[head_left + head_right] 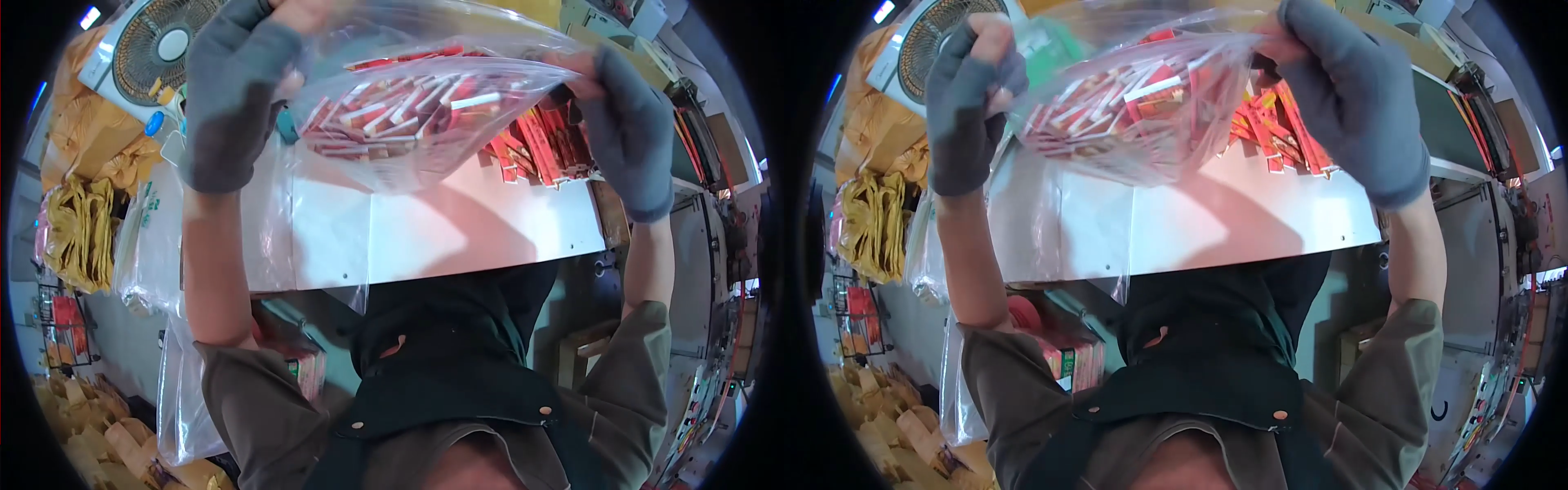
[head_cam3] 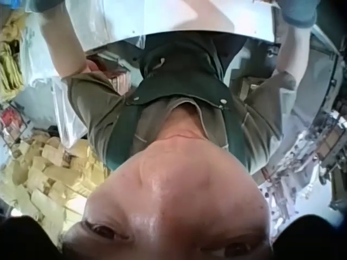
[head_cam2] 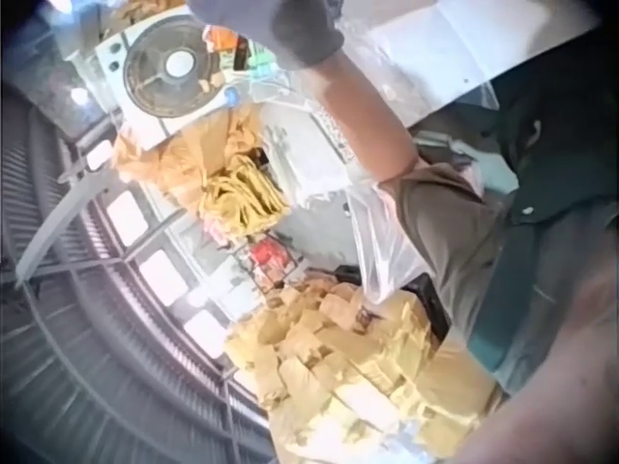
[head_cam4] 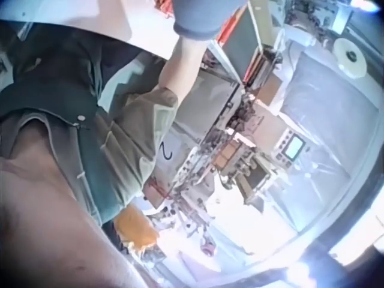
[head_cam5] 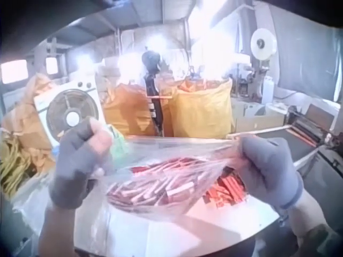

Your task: Packaging and sealing bundles of incense sticks into plastic bags.

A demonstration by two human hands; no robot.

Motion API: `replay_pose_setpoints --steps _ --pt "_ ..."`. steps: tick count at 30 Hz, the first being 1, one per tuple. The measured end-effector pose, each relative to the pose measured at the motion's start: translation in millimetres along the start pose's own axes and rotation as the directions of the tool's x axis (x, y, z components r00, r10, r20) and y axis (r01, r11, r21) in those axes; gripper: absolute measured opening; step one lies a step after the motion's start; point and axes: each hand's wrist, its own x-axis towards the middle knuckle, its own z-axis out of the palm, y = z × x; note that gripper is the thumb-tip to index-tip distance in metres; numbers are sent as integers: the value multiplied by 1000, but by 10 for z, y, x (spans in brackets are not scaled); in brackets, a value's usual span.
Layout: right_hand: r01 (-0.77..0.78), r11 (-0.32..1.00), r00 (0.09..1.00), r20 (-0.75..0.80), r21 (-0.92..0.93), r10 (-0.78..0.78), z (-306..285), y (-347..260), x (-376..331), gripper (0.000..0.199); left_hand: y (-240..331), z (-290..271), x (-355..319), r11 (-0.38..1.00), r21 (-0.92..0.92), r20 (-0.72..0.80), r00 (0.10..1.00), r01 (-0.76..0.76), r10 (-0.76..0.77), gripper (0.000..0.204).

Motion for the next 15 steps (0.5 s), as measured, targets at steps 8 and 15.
replay_pose_setpoints --steps 8,15 --pt "145 971 961 207 190 -184 463 -8 259 46 -139 229 -212 420 780 374 883 -464 282 14" --pt "294 949 891 326 115 -316 1097 71 606 26 -552 100 -425 976 166 -65 986 -139 151 56"
